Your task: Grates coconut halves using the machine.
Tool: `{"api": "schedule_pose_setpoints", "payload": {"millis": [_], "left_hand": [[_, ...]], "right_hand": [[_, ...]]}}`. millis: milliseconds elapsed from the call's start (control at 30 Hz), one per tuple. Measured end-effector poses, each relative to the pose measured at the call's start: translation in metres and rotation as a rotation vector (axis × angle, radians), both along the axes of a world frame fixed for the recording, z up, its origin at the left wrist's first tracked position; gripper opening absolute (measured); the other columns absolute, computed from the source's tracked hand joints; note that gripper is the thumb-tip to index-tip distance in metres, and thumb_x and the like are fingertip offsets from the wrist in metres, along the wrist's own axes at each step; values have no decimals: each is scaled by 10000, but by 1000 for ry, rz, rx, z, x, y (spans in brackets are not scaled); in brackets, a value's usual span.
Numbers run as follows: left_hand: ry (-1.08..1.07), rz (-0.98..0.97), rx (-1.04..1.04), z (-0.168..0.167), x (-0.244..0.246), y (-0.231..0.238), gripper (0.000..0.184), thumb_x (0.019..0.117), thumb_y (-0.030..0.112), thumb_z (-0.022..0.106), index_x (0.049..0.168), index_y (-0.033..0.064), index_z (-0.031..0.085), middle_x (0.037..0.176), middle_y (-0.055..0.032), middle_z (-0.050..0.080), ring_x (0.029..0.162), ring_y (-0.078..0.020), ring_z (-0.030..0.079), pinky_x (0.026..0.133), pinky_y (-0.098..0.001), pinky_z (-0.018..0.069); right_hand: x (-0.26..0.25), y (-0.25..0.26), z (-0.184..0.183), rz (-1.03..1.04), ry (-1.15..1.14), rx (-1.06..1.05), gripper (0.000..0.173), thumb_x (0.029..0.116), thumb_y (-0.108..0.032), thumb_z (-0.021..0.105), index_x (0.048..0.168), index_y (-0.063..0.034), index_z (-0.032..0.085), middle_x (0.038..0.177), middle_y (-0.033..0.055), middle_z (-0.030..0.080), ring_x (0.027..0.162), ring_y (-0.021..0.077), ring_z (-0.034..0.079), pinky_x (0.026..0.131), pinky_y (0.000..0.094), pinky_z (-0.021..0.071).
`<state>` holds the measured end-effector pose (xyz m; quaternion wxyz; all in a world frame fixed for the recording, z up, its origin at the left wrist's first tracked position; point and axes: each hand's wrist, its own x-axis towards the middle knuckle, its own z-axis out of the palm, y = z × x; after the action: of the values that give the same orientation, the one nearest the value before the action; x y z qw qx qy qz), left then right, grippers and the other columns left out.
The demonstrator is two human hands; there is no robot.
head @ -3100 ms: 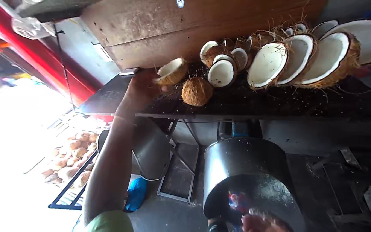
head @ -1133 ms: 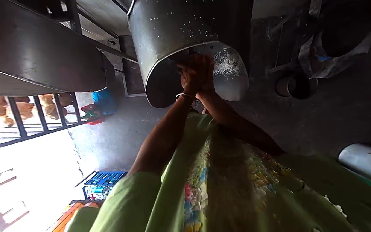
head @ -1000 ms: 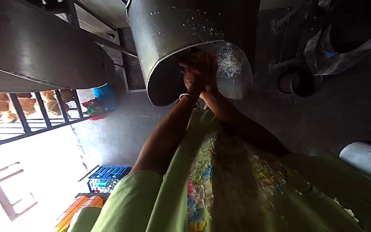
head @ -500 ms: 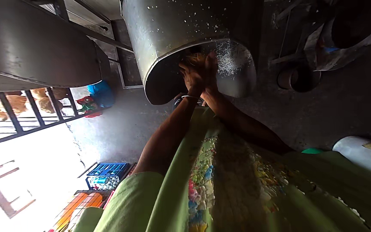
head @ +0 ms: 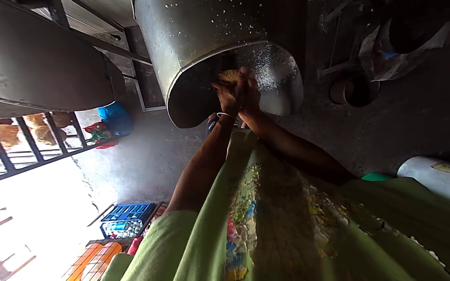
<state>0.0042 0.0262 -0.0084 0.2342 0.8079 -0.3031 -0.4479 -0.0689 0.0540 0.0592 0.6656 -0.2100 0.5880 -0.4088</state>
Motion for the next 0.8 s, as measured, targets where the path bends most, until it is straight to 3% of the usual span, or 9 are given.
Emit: {"api": "schedule_pose_setpoints", "payload": {"millis": [33, 100, 200, 267, 333, 400, 500, 633, 800], "left_hand": [[26, 18, -27, -6, 1, 1, 1072, 878, 678, 653, 1526, -42, 193, 1306, -273, 588, 1192, -330, 625, 1025, -487, 508], [101, 42, -31, -11, 5, 1, 1055, 907, 693, 601, 1541, -35, 176, 1331, -268, 574, 1213, -307, 613, 1040, -475, 498], [264, 126, -28, -6, 9, 0, 869, 959, 708, 493, 1462, 6, 389, 1160, -219, 650, 1016, -282, 679, 866, -477, 580], [405, 172, -17, 11, 11, -2, 810, 981, 745, 377, 1323, 32, 551, 998, -171, 661, 873, -275, 671, 753, -480, 584], [409, 141, 32, 18, 12, -7, 877, 939, 769, 456, 1442, 50, 434, 1108, -203, 655, 953, -307, 683, 789, -507, 594], [321, 159, 94, 10, 9, -3, 1019, 851, 763, 623, 1513, 51, 321, 1202, -234, 629, 1010, -329, 677, 805, -521, 598], [207, 139, 111, 2, 7, -12, 1116, 801, 772, 669, 1520, 1, 305, 1285, -266, 601, 1108, -346, 657, 896, -529, 578], [212, 105, 0, -15, 14, -9, 1054, 832, 751, 647, 1496, -15, 358, 1259, -233, 632, 1101, -306, 661, 944, -505, 552], [312, 98, -160, -24, 17, -4, 617, 972, 608, 570, 1235, 51, 612, 994, -82, 696, 901, -145, 678, 840, -392, 572]], "right_hand": [[15, -3, -56, -179, -4, -161, 345, 1094, -255, 461, 1233, 24, 606, 1173, 154, 683, 1077, 201, 665, 923, 376, 561], [27, -13, -92, -329, -56, -153, 321, 1025, -360, 611, 1061, -50, 685, 969, 92, 715, 908, 179, 691, 813, 396, 587], [21, -10, -78, -264, -107, -73, 333, 1020, -384, 619, 1089, -67, 695, 879, 59, 692, 732, 120, 644, 633, 293, 551], [15, -2, -56, -169, -83, 28, 396, 1067, -376, 524, 1322, -73, 514, 932, 95, 613, 709, 135, 601, 598, 279, 526], [12, -16, -10, -104, -40, 312, 350, 1103, -354, 433, 1392, -170, 509, 1040, 66, 615, 828, 138, 601, 760, 295, 531], [18, -6, -48, -223, -208, 96, 288, 1062, -396, 524, 1167, -140, 601, 806, 20, 597, 592, 78, 544, 491, 227, 461], [20, -18, -64, -276, -318, 78, 391, 1015, -454, 592, 1242, -136, 596, 941, 28, 656, 787, 109, 633, 667, 292, 554], [31, -18, -68, -388, -45, -98, 276, 989, -291, 687, 1077, -31, 712, 921, 87, 728, 841, 164, 698, 761, 362, 599], [34, -14, -71, -320, 149, -101, 302, 925, -294, 769, 1079, -37, 726, 959, 96, 731, 898, 171, 695, 819, 390, 584]]}}
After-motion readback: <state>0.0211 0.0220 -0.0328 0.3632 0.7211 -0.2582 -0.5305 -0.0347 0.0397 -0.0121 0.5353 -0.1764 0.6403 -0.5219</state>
